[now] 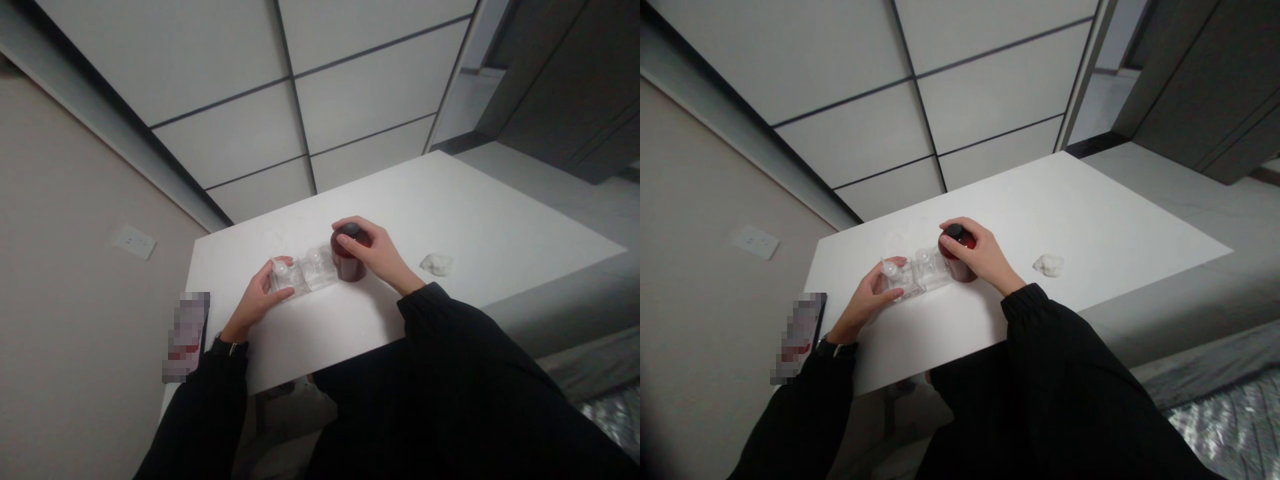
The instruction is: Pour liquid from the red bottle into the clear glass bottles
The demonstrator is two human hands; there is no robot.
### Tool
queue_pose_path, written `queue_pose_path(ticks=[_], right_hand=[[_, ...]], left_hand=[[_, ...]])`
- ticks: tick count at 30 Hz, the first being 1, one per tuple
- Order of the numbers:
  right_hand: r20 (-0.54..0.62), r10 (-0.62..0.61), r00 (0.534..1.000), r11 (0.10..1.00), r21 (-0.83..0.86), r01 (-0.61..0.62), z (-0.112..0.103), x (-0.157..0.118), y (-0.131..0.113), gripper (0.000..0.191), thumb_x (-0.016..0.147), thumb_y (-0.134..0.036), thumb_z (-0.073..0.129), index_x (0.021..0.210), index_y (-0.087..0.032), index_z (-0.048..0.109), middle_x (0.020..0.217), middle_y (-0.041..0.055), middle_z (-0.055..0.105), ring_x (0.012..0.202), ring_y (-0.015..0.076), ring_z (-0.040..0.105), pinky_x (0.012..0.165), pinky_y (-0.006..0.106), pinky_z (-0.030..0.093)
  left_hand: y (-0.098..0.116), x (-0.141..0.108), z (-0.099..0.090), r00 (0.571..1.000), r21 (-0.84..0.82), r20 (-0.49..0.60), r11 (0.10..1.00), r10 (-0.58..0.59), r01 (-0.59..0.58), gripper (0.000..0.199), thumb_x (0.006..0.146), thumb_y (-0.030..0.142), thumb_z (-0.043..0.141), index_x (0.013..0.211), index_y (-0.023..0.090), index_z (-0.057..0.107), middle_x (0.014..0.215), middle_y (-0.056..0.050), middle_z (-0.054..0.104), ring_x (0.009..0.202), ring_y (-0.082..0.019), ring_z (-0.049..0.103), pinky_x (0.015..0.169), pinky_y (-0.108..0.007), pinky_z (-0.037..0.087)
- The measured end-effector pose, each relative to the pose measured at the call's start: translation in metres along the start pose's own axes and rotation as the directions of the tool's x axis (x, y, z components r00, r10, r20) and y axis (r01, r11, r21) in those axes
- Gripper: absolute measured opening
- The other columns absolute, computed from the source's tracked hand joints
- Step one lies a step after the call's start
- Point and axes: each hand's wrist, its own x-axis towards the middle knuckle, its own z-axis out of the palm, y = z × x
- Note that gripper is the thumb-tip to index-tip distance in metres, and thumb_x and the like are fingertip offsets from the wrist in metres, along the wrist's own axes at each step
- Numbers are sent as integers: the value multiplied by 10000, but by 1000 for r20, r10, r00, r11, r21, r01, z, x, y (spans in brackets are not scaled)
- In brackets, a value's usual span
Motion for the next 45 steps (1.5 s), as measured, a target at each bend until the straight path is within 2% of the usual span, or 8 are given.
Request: queue_pose_path(ticks=[13, 18, 22, 26, 31, 36, 41, 45], right_hand=[[-21, 16, 1000, 1000, 4, -16, 1, 0, -1, 226, 868, -432, 737, 1004, -252, 739, 1049, 37, 776, 1030, 243, 698, 1013, 449, 525], [-31, 11, 999, 1000, -10, -11, 1, -1, -2, 219, 865, -433, 736, 992, -254, 740, 1038, 36, 780, 1029, 246, 698, 1010, 456, 530], [-27, 21, 999, 1000, -7, -21, 1, -1, -2, 230, 860, -438, 741, 998, -253, 740, 1042, 41, 780, 1030, 248, 702, 1017, 468, 526], [-23, 25, 999, 1000, -7, -26, 0, -1, -1, 234, 857, -437, 743, 1003, -253, 738, 1057, 45, 778, 1044, 253, 704, 1025, 476, 522], [-18, 21, 1000, 1000, -11, -21, 0, -1, 0, 228, 863, -431, 744, 1006, -255, 734, 1058, 45, 776, 1040, 252, 704, 1026, 482, 524], [-26, 19, 999, 1000, -3, -20, 0, -1, 1, 224, 861, -432, 746, 1005, -260, 735, 1060, 42, 778, 1041, 253, 702, 1028, 484, 524], [-25, 14, 1000, 1000, -8, -15, 0, -1, 1, 222, 863, -437, 746, 1002, -265, 736, 1059, 38, 778, 1041, 251, 704, 1026, 482, 524], [-27, 14, 1000, 1000, -9, -15, 0, -1, 1, 228, 862, -445, 746, 1006, -268, 734, 1062, 37, 780, 1046, 255, 703, 1031, 485, 524]], left_hand=[[3, -1, 3, 1000, -36, 5, 999, -27, 27, 614, 741, 478, 899, 1211, 204, 616, 1418, -134, 628, 1384, -346, 563, 1211, -504, 391], [2, -3, 5, 998, -86, -11, 994, -61, 60, 603, 725, 478, 917, 1115, 227, 530, 1489, -142, 591, 1388, -330, 563, 1162, -491, 436], [0, -3, 5, 999, -109, -10, 993, -43, 42, 659, 738, 472, 906, 1201, 250, 492, 1451, -121, 597, 1369, -316, 567, 1132, -466, 453], [-1, -4, 5, 999, -45, 27, 999, -27, 28, 666, 771, 461, 880, 1295, 240, 535, 1406, -112, 603, 1313, -321, 586, 1133, -458, 444], [-4, -4, 5, 999, -131, 15, 990, -47, 48, 655, 744, 438, 903, 1197, 259, 466, 1421, -107, 584, 1330, -297, 569, 1087, -423, 467], [-5, -5, 4, 997, -98, 50, 993, -64, 69, 709, 763, 435, 892, 1297, 265, 458, 1417, -114, 578, 1278, -290, 602, 1079, -420, 475], [-7, -4, 5, 999, -129, 13, 990, -48, 49, 682, 750, 455, 898, 1223, 264, 446, 1416, -109, 595, 1340, -300, 571, 1085, -428, 479], [-6, -4, 4, 998, -100, 35, 993, -54, 57, 741, 758, 438, 894, 1335, 274, 459, 1452, -118, 587, 1331, -303, 590, 1119, -435, 457]])
